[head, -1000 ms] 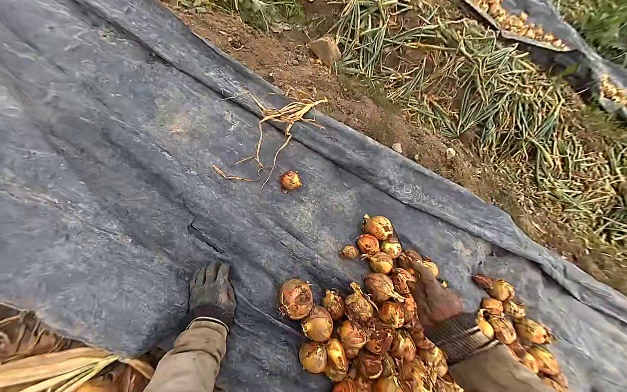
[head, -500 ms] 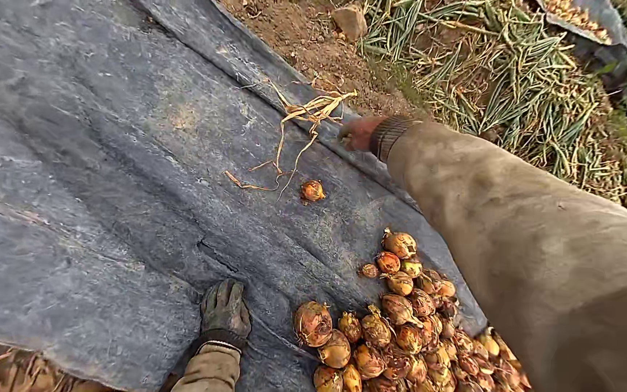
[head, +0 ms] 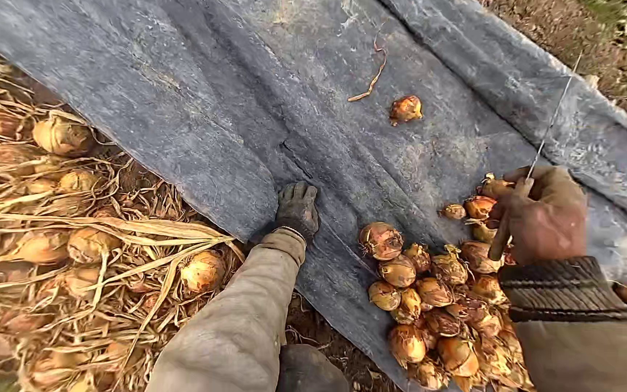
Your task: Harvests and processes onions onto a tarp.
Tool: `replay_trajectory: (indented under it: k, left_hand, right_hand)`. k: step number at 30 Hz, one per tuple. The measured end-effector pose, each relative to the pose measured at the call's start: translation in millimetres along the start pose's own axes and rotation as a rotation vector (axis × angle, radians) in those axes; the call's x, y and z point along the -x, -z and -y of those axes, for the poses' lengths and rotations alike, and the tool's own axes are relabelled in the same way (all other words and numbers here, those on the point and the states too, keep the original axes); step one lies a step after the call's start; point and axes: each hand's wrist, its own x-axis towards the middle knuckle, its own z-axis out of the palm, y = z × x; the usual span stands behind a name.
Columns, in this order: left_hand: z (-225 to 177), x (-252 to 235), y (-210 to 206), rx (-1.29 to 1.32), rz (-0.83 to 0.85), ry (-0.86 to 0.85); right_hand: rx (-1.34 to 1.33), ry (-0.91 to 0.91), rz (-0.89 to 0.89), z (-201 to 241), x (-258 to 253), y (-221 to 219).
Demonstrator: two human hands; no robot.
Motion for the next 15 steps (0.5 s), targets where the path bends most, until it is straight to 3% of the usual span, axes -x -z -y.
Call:
replay_trajectory:
  k: [4, 8, 12, 15]
  left_hand:
    - [-2, 0, 2, -0.053, 0.011, -0.010]
    - [-5, 2, -1, -0.080, 0.011, 0.003]
    - [-4, 9, 24, -0.032, 0.094, -0.055]
    - [9, 32, 116, 0.061, 0.001, -0.106]
  right_hand:
    - [-0.283, -0.180, 0.003, -70, 191, -59]
    - [-0.579, -0.388, 0.101, -98, 343, -119]
    - [-0.611, -0.409, 0.246, -114, 424, -168]
    - [-0.538, -0.263, 0.323, -125, 434, -182]
